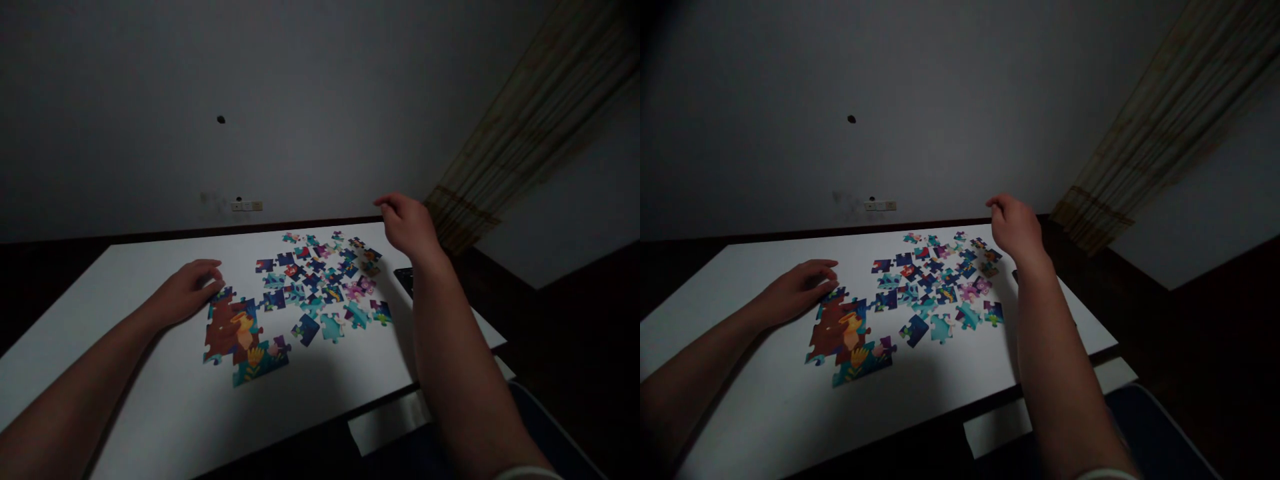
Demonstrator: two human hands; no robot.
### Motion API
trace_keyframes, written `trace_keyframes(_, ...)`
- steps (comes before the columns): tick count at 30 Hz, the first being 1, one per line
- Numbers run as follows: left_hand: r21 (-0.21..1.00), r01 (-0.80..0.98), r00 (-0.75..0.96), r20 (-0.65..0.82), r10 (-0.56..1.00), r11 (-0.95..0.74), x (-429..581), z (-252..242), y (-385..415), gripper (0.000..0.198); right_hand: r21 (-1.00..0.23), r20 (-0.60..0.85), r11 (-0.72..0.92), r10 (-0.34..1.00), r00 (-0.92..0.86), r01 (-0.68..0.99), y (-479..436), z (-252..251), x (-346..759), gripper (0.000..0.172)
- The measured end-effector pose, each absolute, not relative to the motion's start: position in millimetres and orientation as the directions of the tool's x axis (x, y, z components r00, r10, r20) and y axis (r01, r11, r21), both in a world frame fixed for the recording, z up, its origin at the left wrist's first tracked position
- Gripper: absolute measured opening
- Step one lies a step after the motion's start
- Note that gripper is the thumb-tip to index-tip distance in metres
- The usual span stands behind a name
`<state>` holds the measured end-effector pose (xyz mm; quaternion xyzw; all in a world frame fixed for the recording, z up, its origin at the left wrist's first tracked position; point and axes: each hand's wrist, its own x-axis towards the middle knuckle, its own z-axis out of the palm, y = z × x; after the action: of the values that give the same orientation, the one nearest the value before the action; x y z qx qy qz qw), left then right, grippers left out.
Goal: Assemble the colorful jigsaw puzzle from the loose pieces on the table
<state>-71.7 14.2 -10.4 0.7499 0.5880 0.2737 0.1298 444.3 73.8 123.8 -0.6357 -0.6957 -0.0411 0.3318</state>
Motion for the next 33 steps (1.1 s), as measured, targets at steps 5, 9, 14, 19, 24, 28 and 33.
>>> trace_keyframes(5,0.515,0.816,0.154,0.245,0.957,-0.263,-74,-11,14,0.061,-0.313,0.294,0.054,0.955,0.043,0.948,100,102,456,0.044)
trace_keyframes(9,0.521,0.816,0.14,0.242,0.96,-0.25,-72,-9,13,0.065,-0.298,0.246,-0.071,0.958,0.149,0.952,103,77,465,0.046)
trace_keyframes(14,0.518,0.823,0.122,0.238,0.964,-0.232,-69,-5,11,0.068,-0.25,0.224,-0.046,0.969,0.104,0.967,96,60,457,0.047)
trace_keyframes(19,0.514,0.826,0.13,0.226,0.965,-0.231,-69,-4,10,0.062,-0.188,0.168,-0.008,0.985,0.04,0.982,96,54,443,0.042)
trace_keyframes(24,0.513,0.82,0.151,0.231,0.961,-0.253,-72,-7,10,0.055,-0.151,0.14,0.036,0.99,-0.014,0.988,98,47,440,0.04)
trace_keyframes(28,0.505,0.824,0.164,0.226,0.96,-0.259,-74,-9,11,0.052,-0.137,0.13,0.068,0.99,-0.05,0.988,97,44,440,0.041)
trace_keyframes(33,0.501,0.824,0.163,0.239,0.957,-0.265,-71,-8,10,0.05,-0.167,0.136,0.108,0.987,-0.086,0.98,95,45,434,0.039)
